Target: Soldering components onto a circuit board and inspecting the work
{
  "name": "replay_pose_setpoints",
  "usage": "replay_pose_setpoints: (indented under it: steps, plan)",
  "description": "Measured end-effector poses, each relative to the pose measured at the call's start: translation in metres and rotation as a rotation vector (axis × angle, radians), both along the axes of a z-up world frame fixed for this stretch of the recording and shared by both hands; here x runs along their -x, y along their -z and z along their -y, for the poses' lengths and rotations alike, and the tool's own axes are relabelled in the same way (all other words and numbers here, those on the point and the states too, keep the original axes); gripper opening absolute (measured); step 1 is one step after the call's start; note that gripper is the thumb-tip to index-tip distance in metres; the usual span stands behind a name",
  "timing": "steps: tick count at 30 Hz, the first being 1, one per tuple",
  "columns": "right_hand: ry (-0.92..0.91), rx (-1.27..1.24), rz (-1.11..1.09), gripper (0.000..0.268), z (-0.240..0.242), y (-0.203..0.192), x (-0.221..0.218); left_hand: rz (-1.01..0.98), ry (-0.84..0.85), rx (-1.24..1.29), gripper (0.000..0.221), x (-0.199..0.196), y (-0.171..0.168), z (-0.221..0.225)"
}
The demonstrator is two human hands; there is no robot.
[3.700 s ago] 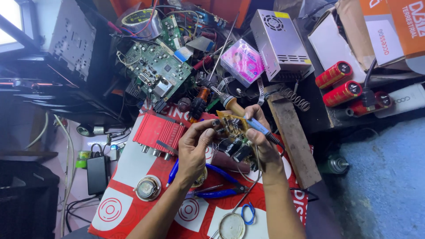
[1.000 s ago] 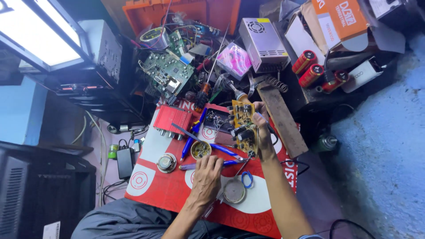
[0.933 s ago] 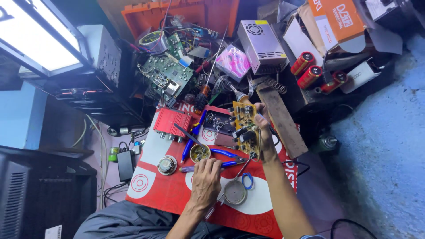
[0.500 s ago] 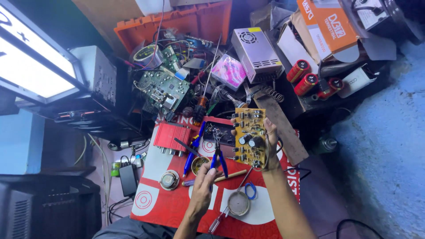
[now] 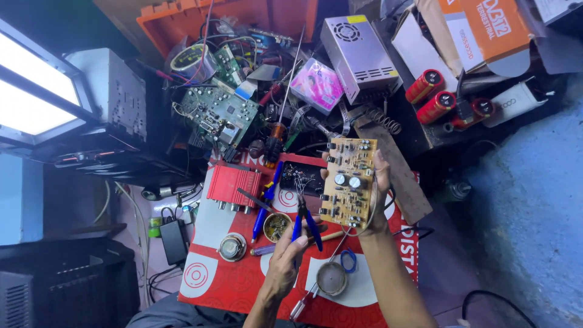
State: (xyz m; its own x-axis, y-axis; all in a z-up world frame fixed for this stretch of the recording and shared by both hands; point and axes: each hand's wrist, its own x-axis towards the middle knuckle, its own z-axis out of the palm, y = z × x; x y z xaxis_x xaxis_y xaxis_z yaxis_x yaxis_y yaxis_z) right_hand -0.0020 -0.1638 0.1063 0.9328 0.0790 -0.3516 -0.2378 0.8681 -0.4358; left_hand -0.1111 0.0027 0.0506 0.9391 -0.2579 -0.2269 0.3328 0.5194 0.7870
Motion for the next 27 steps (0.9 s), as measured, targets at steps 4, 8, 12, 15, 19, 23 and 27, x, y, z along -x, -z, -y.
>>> replay_pose_setpoints:
  steps: [4,8,12,15,19,23,27]
  plan:
    - [0.025,0.088,0.093,0.065,-0.005,-0.007,-0.007,-0.040,0.034,-0.387,0.044,0.001,-0.013,0.003]
    - [0.058,0.074,0.013,0.065,-0.008,0.000,-0.014,0.324,0.012,-0.941,0.037,0.009,0.009,0.006]
    - [0.067,0.103,0.032,0.068,-0.012,0.011,-0.019,0.581,-0.156,-1.162,0.035,0.008,0.004,0.008]
    - [0.094,0.104,0.048,0.068,-0.017,0.012,-0.020,0.509,-0.174,-1.253,0.055,0.006,0.000,0.006]
    - [0.104,0.103,0.052,0.070,-0.018,0.016,-0.020,0.547,-0.096,-1.427,0.063,0.005,-0.002,-0.001]
    - [0.090,0.084,0.113,0.071,-0.023,0.019,-0.020,0.537,-0.069,-1.542,0.064,0.001,0.006,-0.005]
    - [0.077,0.183,0.167,0.074,-0.026,0.027,-0.019,0.516,-0.051,-1.589,0.069,0.001,0.013,-0.006]
